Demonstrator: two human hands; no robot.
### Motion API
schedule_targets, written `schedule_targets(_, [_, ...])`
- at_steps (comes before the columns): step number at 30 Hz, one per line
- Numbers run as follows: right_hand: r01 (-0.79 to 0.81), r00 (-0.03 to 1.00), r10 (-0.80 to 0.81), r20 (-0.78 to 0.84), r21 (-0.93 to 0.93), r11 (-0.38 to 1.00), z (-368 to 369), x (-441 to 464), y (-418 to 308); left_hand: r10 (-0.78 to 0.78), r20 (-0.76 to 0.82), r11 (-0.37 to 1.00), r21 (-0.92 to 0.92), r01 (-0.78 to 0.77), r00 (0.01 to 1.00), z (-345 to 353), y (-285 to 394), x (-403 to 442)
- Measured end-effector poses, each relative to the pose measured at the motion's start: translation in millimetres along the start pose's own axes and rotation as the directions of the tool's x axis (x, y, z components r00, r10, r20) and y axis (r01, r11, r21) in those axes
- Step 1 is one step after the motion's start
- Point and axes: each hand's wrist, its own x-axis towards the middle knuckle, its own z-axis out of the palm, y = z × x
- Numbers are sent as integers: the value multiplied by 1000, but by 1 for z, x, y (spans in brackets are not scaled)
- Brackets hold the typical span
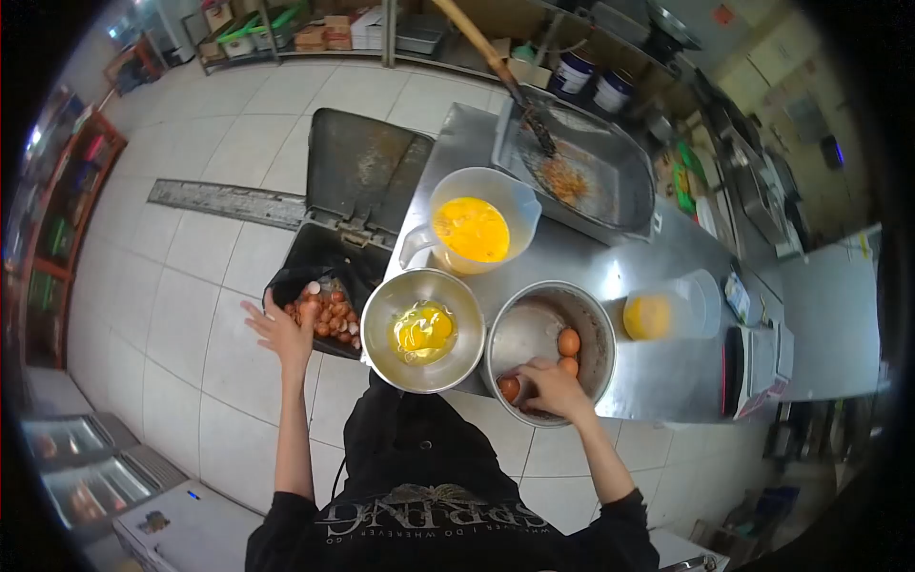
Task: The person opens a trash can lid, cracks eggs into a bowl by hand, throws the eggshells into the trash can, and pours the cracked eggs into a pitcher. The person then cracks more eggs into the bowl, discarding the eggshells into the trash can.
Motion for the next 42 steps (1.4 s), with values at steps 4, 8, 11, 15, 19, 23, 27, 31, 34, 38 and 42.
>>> schedule_targets(4, [11,987,1,161,-74,997,31,29,-3,32,-112,982,-180,-52,993,8,-8,0])
schedule_targets(8, [262,965,-253,-70,209,942,22,30,9,112,-253,937,-294,-187,961,0,-6,-3])
schedule_targets(11, [140,988,10,-154,923,359,12,27,2,36,-255,899,-414,-143,966,-14,3,-10])
schedule_targets(15, [193,967,-70,-243,889,-415,-29,35,-37,32,-277,892,-427,-152,960,-22,15,-11])
schedule_targets(19, [492,643,-21,-766,392,777,-28,57,-70,60,-303,873,-447,-198,951,-22,34,-16])
schedule_targets(23, [306,756,-224,-615,30,951,-3,75,-58,239,-124,585,-773,-245,963,-33,73,-46])
schedule_targets(27, [351,785,-71,-615,347,870,-37,66,-100,637,67,451,-840,-301,768,-63,115,-73])
schedule_targets(31, [243,961,39,-275,901,360,-41,85,-102,743,111,387,-876,-289,660,-76,145,-82])
schedule_targets(34, [166,986,-71,-151,917,363,-49,89,-105,730,122,382,-889,-252,673,-69,136,-71])
schedule_targets(38, [376,925,-183,-333,737,562,-27,100,-107,716,251,474,-860,-189,652,-65,120,-67])
schedule_targets(42, [347,908,-214,-360,361,866,-30,96,-120,652,244,532,-822,-204,718,-56,112,-69])
